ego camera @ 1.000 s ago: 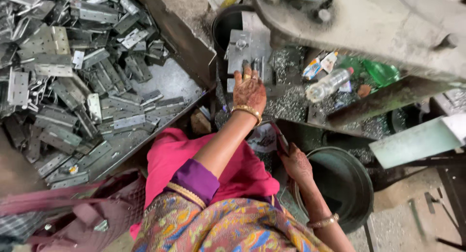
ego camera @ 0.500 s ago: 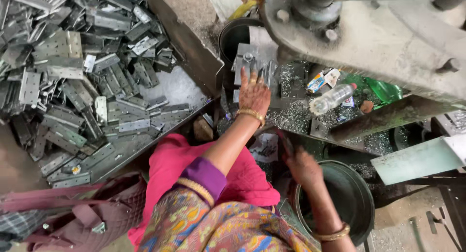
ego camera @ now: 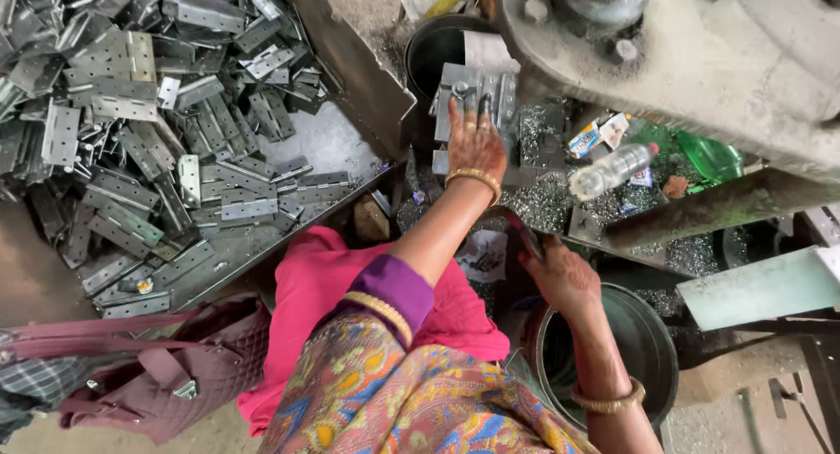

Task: The person picks up metal hinges from a box by hand, places them into a machine to be processed, and returns them to the box.

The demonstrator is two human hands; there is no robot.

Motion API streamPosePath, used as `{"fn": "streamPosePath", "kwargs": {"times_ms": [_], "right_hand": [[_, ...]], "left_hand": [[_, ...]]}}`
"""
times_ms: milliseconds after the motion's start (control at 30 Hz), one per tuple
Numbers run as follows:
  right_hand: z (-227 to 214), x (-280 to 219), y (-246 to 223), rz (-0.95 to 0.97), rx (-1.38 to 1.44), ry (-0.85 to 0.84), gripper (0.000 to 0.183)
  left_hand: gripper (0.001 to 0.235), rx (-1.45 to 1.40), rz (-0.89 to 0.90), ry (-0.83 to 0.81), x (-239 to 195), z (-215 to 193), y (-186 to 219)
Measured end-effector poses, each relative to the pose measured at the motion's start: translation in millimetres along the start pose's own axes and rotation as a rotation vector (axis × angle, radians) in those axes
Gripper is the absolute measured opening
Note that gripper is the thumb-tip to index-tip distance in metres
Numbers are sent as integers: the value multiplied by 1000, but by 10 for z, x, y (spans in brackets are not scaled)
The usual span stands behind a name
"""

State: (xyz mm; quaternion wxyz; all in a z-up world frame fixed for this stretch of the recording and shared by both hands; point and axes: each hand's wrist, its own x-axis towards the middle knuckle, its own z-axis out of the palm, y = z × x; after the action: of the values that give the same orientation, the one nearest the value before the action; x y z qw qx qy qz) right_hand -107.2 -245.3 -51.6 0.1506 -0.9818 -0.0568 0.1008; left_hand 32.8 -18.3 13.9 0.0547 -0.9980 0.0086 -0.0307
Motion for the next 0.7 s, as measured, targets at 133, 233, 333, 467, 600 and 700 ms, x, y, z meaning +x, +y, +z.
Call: {"fn": "streamPosePath", "kwargs": {"times_ms": [133, 233, 333, 467, 600, 700], "right_hand": [[315, -265, -170, 166, 85, 9, 55], [445, -333, -62, 234, 106, -6, 52], [310, -295, -157, 182, 87, -58, 54], [-294, -393, -507, 108, 149, 345, 55], [-666, -312, -800, -81, -28, 536, 39], [-738, -248, -818, -55, -122, 501, 34]], "left_hand": [[56, 37, -18, -60, -5, -129, 115], [49, -53, -13, -80, -10, -189, 91], [45, -242, -36, 72, -109, -155, -114], [48, -509, -107, 464, -678, 434, -587], [29, -315, -427, 148, -952, 1516, -1644], [34, -138, -401, 148, -1050, 2303, -2382]]}}
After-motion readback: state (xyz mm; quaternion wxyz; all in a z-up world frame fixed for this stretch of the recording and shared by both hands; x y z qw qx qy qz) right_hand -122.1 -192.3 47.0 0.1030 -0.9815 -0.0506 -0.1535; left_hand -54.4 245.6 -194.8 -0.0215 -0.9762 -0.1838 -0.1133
